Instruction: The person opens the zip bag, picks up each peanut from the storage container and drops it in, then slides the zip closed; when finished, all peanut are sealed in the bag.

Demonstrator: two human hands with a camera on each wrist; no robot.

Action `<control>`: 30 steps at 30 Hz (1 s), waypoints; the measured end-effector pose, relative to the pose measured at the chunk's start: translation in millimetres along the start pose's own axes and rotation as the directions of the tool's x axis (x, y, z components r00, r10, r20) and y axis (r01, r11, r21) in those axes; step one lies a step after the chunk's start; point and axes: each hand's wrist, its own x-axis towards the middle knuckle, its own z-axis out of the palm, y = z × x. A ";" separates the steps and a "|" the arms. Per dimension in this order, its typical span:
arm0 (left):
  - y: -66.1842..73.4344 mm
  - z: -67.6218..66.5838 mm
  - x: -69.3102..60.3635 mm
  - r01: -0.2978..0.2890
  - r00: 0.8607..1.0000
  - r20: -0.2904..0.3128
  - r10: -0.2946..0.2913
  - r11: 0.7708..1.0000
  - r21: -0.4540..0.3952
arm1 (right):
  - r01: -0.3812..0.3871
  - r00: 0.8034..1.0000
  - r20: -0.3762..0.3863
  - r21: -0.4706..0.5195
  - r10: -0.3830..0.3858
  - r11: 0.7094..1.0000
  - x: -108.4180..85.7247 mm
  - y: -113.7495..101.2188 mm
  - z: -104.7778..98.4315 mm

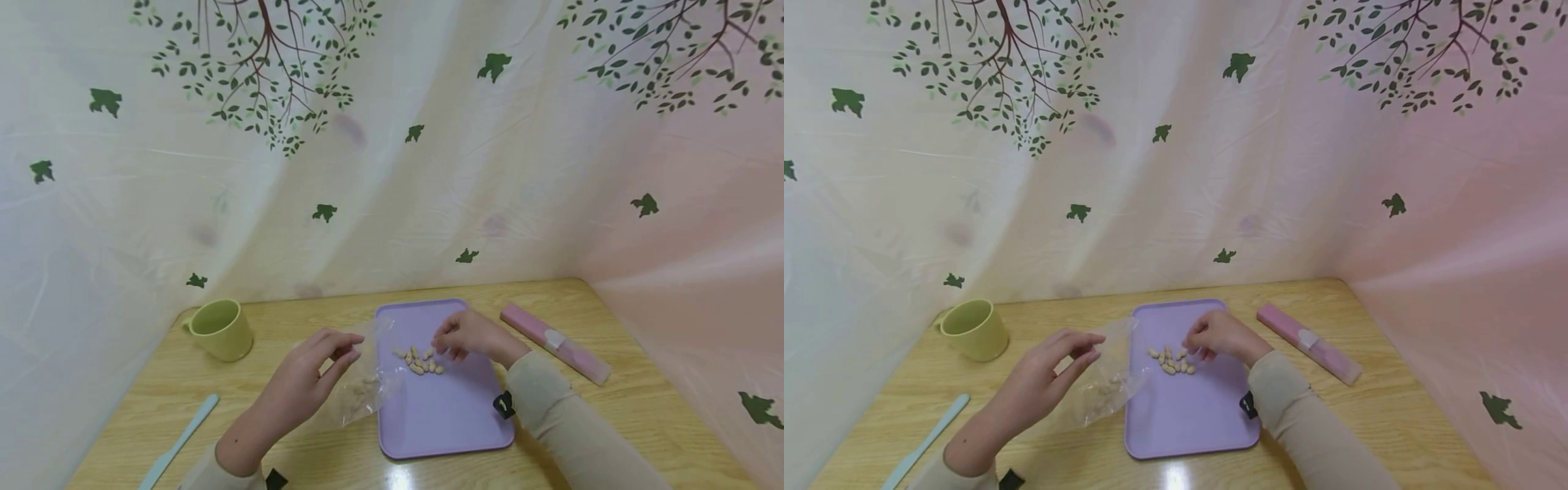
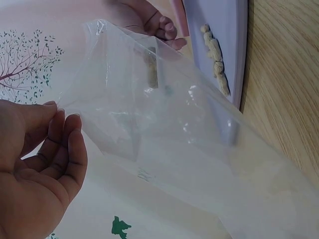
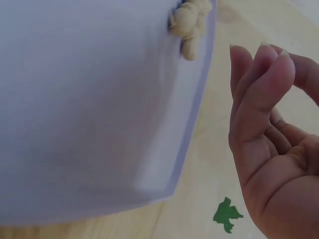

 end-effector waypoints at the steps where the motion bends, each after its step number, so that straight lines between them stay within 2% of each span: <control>1: -0.2 0.0 0.0 -0.002 1.000 -0.001 0.002 1.000 -0.001 | -0.002 1.000 0.003 -0.016 0.002 1.000 0.3 2.3 0.5; 6: -0.9 -0.2 0.0 -0.004 1.000 0.002 0.004 1.000 -0.001 | -0.012 0.999 0.039 -0.098 0.016 0.995 1.6 10.9 3.6; 13: -1.1 -0.6 0.0 -0.003 1.000 0.006 0.003 1.000 0.002 | -0.034 0.997 0.063 -0.203 0.047 0.979 0.7 10.9 9.7; 30: 0.0 -3.0 -1.1 0.006 1.000 0.007 -0.006 1.000 0.005 | -0.063 0.992 0.094 -0.248 0.089 0.967 2.3 6.4 20.3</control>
